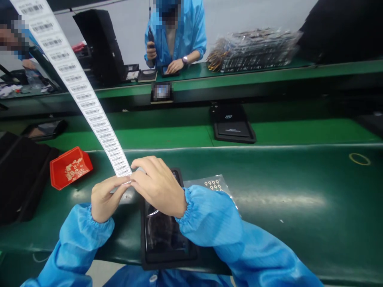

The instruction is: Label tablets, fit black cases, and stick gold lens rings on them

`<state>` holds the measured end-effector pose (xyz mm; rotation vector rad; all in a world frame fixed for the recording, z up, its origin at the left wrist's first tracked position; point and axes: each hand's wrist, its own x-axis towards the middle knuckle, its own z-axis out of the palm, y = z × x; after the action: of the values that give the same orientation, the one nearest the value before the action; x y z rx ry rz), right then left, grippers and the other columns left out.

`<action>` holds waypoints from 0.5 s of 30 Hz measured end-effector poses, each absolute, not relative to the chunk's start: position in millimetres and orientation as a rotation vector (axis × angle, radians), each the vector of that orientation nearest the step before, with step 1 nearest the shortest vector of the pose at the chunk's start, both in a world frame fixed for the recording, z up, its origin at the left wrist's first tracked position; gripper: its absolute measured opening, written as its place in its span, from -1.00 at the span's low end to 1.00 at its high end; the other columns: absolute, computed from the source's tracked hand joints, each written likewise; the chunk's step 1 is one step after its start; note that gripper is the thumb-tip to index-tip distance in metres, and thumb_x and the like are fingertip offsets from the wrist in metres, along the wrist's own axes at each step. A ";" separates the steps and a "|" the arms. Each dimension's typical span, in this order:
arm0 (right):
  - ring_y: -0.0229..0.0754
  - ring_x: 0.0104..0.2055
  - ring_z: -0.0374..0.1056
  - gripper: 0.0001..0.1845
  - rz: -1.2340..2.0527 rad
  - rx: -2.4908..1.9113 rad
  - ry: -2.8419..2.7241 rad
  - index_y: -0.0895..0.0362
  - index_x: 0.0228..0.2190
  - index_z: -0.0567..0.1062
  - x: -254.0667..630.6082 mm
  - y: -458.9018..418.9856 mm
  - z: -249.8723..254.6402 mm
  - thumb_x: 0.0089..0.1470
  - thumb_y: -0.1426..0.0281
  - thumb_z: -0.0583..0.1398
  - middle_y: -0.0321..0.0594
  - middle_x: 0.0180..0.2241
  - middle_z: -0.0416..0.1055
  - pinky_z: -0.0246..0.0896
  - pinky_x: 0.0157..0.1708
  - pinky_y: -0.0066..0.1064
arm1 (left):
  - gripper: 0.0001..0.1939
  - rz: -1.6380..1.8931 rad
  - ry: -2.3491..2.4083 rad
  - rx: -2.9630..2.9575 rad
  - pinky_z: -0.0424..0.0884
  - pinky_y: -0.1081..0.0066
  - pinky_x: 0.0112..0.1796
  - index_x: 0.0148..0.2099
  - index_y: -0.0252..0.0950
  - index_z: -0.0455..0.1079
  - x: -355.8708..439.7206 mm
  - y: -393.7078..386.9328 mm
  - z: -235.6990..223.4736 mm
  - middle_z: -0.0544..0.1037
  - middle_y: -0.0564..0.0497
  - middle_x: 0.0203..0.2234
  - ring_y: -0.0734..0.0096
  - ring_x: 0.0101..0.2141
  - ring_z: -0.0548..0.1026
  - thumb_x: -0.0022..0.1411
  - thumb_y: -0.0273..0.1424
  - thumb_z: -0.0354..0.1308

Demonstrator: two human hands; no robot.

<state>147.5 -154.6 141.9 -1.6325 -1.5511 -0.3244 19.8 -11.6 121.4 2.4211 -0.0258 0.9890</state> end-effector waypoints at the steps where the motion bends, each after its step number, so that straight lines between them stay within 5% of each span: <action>1: -0.06 -0.10 0.28 -0.89 -0.279 -1.639 -1.551 0.21 -0.31 0.46 148.0 -155.9 142.9 0.25 0.50 0.13 -0.03 -0.11 0.40 0.24 -0.18 -0.20 | -0.90 0.979 -0.076 2.430 0.55 0.45 -0.21 -0.13 -0.28 0.50 19.4 -9.8 120.9 0.62 -0.01 -0.28 0.35 -0.26 0.60 0.33 -0.46 0.17; 6: -0.05 -0.09 0.28 -0.93 -0.210 -1.661 -1.546 0.20 -0.28 0.43 150.2 -160.9 144.0 0.24 0.48 0.13 -0.05 -0.11 0.40 0.26 -0.15 -0.18 | -0.76 0.915 -0.233 2.467 0.50 0.43 -0.09 0.01 -0.28 0.44 18.7 -5.8 120.5 0.60 -0.03 -0.16 0.35 -0.11 0.56 0.32 -0.55 0.16; 15: -0.08 -0.10 0.29 -0.90 -0.287 -1.679 -1.555 0.18 -0.31 0.42 150.7 -162.9 138.0 0.26 0.49 0.11 -0.07 -0.10 0.41 0.23 -0.16 -0.21 | -0.84 0.904 -0.073 2.458 0.47 0.61 -0.18 -0.07 -0.27 0.41 14.7 -16.6 126.0 0.60 0.05 -0.25 0.49 -0.24 0.58 0.32 -0.54 0.15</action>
<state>150.7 -162.9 138.0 -1.6787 -1.5555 -0.2873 14.7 -16.6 126.0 2.4578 -0.0729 0.9044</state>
